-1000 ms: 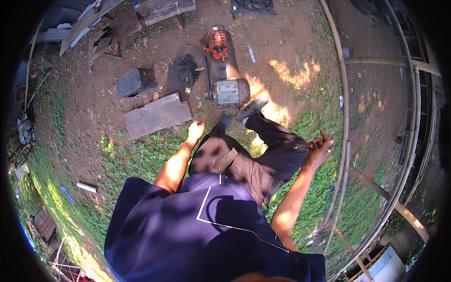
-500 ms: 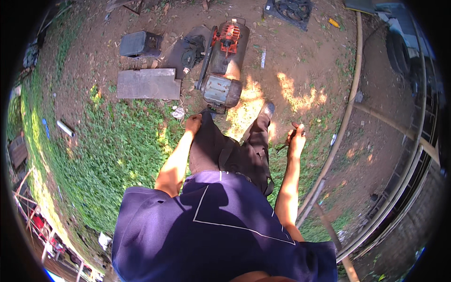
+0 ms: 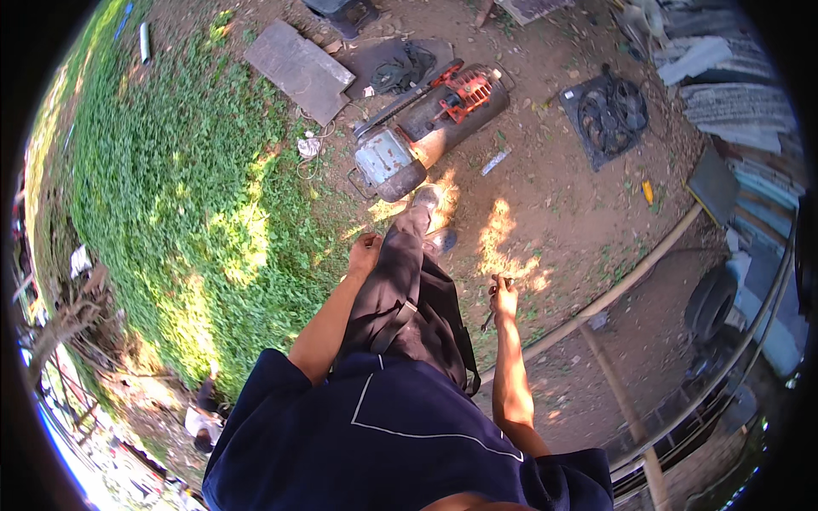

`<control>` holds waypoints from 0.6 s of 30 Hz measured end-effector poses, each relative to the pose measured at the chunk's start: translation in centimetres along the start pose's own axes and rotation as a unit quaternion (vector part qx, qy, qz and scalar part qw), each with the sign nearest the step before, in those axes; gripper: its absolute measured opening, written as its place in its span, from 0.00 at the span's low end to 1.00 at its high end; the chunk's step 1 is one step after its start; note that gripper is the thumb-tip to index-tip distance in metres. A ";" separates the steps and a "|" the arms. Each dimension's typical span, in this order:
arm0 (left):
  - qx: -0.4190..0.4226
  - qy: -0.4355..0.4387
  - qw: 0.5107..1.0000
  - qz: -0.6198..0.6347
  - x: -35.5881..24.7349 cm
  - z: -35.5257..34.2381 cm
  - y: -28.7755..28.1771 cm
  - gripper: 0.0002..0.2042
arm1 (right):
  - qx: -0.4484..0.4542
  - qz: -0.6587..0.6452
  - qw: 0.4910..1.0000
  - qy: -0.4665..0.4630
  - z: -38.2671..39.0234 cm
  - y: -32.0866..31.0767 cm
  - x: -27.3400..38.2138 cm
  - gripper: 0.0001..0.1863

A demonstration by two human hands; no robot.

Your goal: The person removes a drive belt from an air compressor, uses a wrench to loosen the bolts securing the electric motor, and shifts the motor's position by hand.

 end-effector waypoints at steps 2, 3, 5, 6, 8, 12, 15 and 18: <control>-0.025 -0.021 0.997 0.064 1.9 -1.0 1.6 0.21 | 0.020 0.096 0.995 -0.027 -2.0 1.4 4.3 0.16; -0.043 -0.064 0.991 0.112 5.3 -2.4 3.5 0.21 | 0.036 0.153 0.987 -0.040 -3.0 2.3 6.4 0.15; -0.054 -0.093 0.979 0.171 5.6 -3.8 6.0 0.21 | 0.055 0.257 0.943 -0.202 -7.6 2.9 9.6 0.12; -0.059 -0.108 0.972 0.200 5.9 -4.0 7.4 0.22 | 0.070 0.287 0.931 -0.213 -9.4 3.4 11.3 0.12; -0.074 -0.148 0.953 0.253 4.5 -4.2 9.5 0.22 | 0.113 0.326 0.914 -0.213 -9.4 6.1 15.9 0.12; -0.169 -0.166 0.928 0.288 1.8 -5.3 11.2 0.25 | 0.155 0.422 0.858 -0.250 -14.3 9.4 19.9 0.14; -0.310 -0.141 0.870 0.357 -0.1 -6.7 11.4 0.25 | 0.254 0.470 0.806 -0.254 -21.1 11.7 19.8 0.19; -0.374 -0.112 0.748 0.537 2.6 -10.2 13.5 0.30 | 0.314 0.489 0.790 -0.196 -25.4 15.1 18.7 0.20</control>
Point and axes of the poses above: each hand's wrist, its own z-axis away from the middle knuckle, its own y-axis out of the palm, x = y × z, the point moved 7 cm from there along -z, towards the middle knuckle, and after that the axes turned 4 degrees about x, right-handed, at the moved point
